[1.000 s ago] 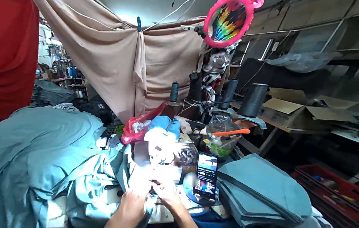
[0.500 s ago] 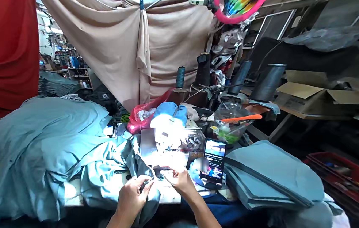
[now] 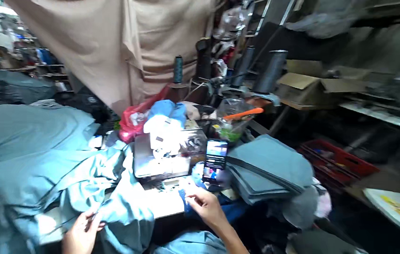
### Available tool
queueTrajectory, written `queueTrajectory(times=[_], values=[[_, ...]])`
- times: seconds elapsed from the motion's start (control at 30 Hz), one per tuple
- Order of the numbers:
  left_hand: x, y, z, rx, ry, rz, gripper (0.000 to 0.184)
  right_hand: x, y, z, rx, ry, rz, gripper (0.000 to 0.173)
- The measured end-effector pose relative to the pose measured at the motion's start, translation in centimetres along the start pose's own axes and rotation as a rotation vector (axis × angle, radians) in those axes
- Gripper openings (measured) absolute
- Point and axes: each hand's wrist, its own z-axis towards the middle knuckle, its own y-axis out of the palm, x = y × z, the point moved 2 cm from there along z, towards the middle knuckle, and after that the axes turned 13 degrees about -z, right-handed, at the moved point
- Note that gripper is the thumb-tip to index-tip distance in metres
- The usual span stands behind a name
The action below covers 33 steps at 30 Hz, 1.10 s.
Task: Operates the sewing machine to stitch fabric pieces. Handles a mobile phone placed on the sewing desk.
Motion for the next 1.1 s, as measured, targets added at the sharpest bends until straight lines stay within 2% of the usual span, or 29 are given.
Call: queueTrajectory(times=[0.1, 0.2, 0.27, 0.33, 0.43, 0.63, 0.73, 0.9, 0.97, 1.1], values=[[-0.9, 0.5, 2.7, 0.007, 0.034, 0.154, 0.033, 2.8, -5.5, 0.0, 0.307, 0.191, -0.016, 0.016], [-2.0, 2.0, 6.0, 0.037, 0.157, 0.292, 0.035, 6.0, -8.2, -0.2, 0.443, 0.377, 0.036, 0.019], [-3.1, 3.2, 7.4, 0.005, 0.179, 0.345, 0.030, 7.6, -8.4, -0.2, 0.396, 0.428, 0.108, 0.023], [-4.2, 4.1, 7.4, -0.037, 0.126, 0.425, 0.028, 8.1, -7.7, -0.2, 0.303, 0.457, 0.148, 0.030], [-5.2, 4.3, 6.8, 0.011, 0.138, 0.455, 0.027, 8.6, -6.2, -0.2, 0.207, 0.449, 0.130, 0.039], [-5.5, 4.1, 5.6, 0.139, 0.331, 0.446, 0.030, 9.0, -5.2, 0.2, 0.229, 0.416, 0.057, 0.043], [-5.7, 4.0, 5.6, 0.200, 0.376, 0.425, 0.029, 8.9, -5.2, 0.3, 0.233, 0.420, 0.028, 0.041], [-5.6, 3.8, 5.1, 0.139, 0.349, 0.402, 0.026, 9.2, -6.4, 2.2, 0.250, 0.433, 0.038, 0.039], [-5.6, 3.9, 5.1, 0.128, 0.342, 0.400, 0.027, 9.2, -7.1, 3.4, 0.168, 0.463, 0.175, 0.045], [-6.7, 3.8, 5.6, 0.208, 0.439, 0.449, 0.021, 9.4, -7.9, 4.9, -0.081, 0.501, 0.412, 0.056]])
